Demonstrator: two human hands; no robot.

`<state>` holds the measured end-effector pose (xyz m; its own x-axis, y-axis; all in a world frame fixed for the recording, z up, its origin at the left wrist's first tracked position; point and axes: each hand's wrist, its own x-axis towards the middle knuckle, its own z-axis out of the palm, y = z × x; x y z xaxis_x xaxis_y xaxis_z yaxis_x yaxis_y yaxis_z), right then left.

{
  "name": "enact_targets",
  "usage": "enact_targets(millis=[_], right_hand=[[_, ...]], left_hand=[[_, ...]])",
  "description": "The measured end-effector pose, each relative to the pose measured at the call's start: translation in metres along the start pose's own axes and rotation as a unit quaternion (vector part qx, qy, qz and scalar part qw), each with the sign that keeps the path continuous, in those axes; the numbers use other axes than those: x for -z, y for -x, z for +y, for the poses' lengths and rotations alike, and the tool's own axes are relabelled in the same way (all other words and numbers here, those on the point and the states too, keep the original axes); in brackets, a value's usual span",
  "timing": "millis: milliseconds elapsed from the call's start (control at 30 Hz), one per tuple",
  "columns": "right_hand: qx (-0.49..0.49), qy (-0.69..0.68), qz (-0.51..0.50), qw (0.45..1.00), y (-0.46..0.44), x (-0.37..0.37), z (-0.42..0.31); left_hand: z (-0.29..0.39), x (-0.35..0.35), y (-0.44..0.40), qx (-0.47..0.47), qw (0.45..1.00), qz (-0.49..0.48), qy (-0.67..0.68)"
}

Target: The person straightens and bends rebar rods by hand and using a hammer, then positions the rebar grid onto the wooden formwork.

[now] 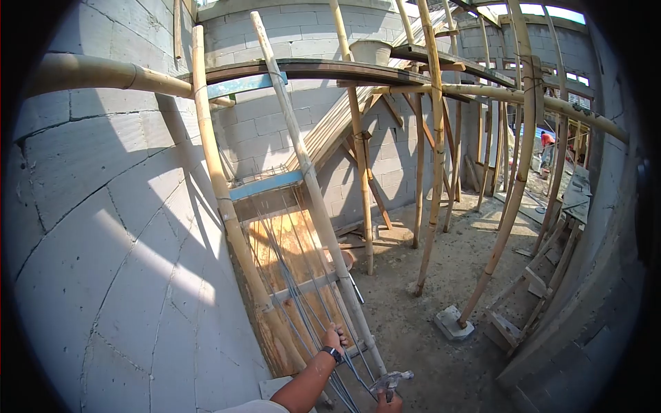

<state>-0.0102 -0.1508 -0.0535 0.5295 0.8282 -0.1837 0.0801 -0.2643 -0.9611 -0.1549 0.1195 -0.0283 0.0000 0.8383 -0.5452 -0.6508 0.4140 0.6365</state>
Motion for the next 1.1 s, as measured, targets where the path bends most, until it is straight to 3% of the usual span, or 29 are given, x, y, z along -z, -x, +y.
enact_targets(millis=[133, 333, 433, 567, 1100], right_hand=[[0.046, -0.016, 0.065, 0.997, -0.006, -0.004, 0.025], [-0.091, 0.079, 0.024, 0.992, -0.018, -0.006, 0.050], [0.012, 0.013, 0.067, 0.998, -0.003, -0.008, 0.012], [-0.069, 0.074, 0.032, 0.994, 0.005, -0.010, 0.003], [0.001, 0.103, -0.008, 0.995, 0.015, -0.008, -0.013]], left_hand=[[-0.013, 0.012, -0.006, 0.022, 1.000, 0.002, -0.011], [-0.021, 0.020, -0.002, 0.034, 0.999, -0.002, -0.021], [-0.020, 0.019, 0.002, 0.046, 0.999, -0.007, -0.016], [-0.026, 0.030, -0.007, 0.068, 0.996, -0.053, 0.003], [-0.040, 0.025, 0.023, 0.087, 0.993, -0.034, 0.069]])
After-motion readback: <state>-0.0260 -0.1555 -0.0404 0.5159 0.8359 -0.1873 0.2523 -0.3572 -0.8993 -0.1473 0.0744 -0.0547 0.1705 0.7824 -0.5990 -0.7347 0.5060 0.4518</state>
